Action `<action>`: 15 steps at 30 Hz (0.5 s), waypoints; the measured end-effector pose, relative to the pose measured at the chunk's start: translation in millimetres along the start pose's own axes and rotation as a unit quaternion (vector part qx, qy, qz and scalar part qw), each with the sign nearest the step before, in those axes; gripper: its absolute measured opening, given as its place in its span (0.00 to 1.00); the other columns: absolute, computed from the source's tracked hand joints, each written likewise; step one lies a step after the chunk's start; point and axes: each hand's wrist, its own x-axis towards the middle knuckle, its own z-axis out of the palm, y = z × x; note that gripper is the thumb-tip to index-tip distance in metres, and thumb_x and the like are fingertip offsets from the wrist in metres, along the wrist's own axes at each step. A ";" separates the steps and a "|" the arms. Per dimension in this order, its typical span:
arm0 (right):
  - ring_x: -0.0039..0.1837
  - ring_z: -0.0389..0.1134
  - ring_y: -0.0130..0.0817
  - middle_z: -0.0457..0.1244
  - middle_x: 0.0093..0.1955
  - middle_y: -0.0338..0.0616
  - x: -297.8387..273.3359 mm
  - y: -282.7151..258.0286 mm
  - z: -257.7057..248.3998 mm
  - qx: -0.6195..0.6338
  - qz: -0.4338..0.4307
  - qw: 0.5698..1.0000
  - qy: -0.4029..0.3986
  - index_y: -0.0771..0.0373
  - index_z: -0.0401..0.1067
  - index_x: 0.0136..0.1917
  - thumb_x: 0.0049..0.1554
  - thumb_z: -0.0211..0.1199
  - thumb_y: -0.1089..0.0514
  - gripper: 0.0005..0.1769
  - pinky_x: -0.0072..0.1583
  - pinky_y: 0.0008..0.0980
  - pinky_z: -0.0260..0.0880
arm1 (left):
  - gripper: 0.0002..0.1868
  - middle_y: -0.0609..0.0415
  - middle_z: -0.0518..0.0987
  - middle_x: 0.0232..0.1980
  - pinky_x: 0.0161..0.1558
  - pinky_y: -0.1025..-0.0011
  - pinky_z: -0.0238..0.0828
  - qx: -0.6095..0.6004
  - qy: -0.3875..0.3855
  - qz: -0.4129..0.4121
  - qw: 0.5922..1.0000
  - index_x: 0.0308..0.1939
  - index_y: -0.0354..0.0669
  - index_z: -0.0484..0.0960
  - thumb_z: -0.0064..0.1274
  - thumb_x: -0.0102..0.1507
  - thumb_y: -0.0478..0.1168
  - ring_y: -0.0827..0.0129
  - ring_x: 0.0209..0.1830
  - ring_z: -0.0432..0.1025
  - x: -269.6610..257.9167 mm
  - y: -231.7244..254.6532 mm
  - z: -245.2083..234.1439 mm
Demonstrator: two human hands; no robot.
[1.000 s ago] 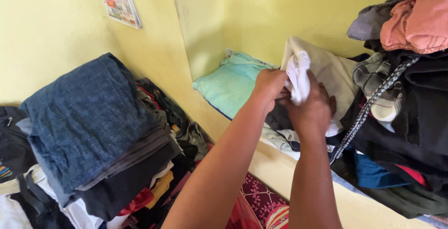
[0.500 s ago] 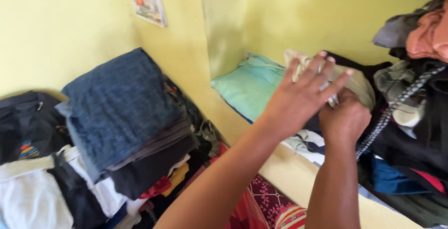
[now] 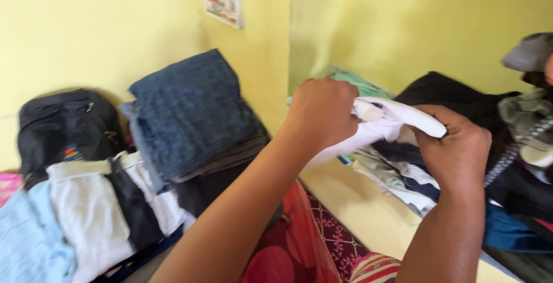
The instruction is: The person folds various garments including shirts, pants, and jeans by hand and stacks them on a chair. The person handles each item individually, smoothing and aligning edges before placing it on the growing pile.
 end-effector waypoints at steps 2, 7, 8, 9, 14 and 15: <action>0.50 0.74 0.32 0.72 0.51 0.48 -2.7 -15.9 2.0 0.025 -0.036 0.998 -0.043 0.59 0.80 0.57 0.53 0.70 0.70 0.18 0.53 0.30 0.72 | 0.12 0.45 0.83 0.32 0.38 0.52 0.74 -0.004 -0.001 -0.006 1.000 0.32 0.45 0.86 0.63 0.50 0.47 0.48 0.36 0.79 -20.2 -9.8 -22.6; 0.52 0.69 0.27 0.70 0.55 0.49 -3.5 -56.4 5.5 0.118 -0.021 0.965 -0.233 0.57 0.75 0.66 0.39 0.79 0.63 0.40 0.50 0.28 0.71 | 0.13 0.46 0.84 0.32 0.39 0.53 0.75 -0.013 -0.025 -0.036 0.999 0.34 0.46 0.87 0.63 0.48 0.46 0.49 0.37 0.79 -73.5 -27.8 -60.2; 0.49 0.69 0.26 0.71 0.50 0.48 -6.3 -63.0 6.8 0.113 0.027 0.953 -0.280 0.55 0.75 0.70 0.37 0.81 0.62 0.45 0.48 0.29 0.71 | 0.13 0.46 0.84 0.32 0.38 0.53 0.75 -0.012 -0.015 -0.038 0.999 0.34 0.46 0.88 0.63 0.49 0.46 0.49 0.37 0.79 -86.6 -29.4 -63.9; 0.46 0.69 0.26 0.72 0.48 0.45 -8.9 -68.5 10.0 0.096 -0.004 0.947 -0.308 0.55 0.76 0.68 0.37 0.81 0.61 0.44 0.47 0.28 0.70 | 0.13 0.46 0.84 0.32 0.38 0.53 0.75 -0.009 -0.005 -0.043 0.999 0.34 0.46 0.88 0.62 0.50 0.46 0.48 0.37 0.79 -99.9 -32.8 -68.0; 0.32 0.65 0.31 0.69 0.37 0.42 -24.4 -98.2 46.9 0.042 -0.007 0.912 -0.408 0.53 0.79 0.64 0.47 0.78 0.59 0.31 0.37 0.34 0.68 | 0.27 0.42 0.82 0.28 0.37 0.51 0.74 -0.039 -0.023 -0.132 0.990 0.28 0.44 0.87 0.59 0.55 0.65 0.45 0.33 0.78 -155.8 -55.9 -87.1; 0.31 0.64 0.32 0.69 0.35 0.44 -30.5 -106.0 55.7 0.042 -0.008 0.905 -0.422 0.53 0.80 0.64 0.48 0.78 0.60 0.30 0.35 0.35 0.67 | 0.30 0.42 0.82 0.28 0.37 0.51 0.74 -0.036 -0.020 -0.147 0.988 0.26 0.43 0.87 0.58 0.56 0.68 0.45 0.33 0.78 -167.2 -61.4 -93.2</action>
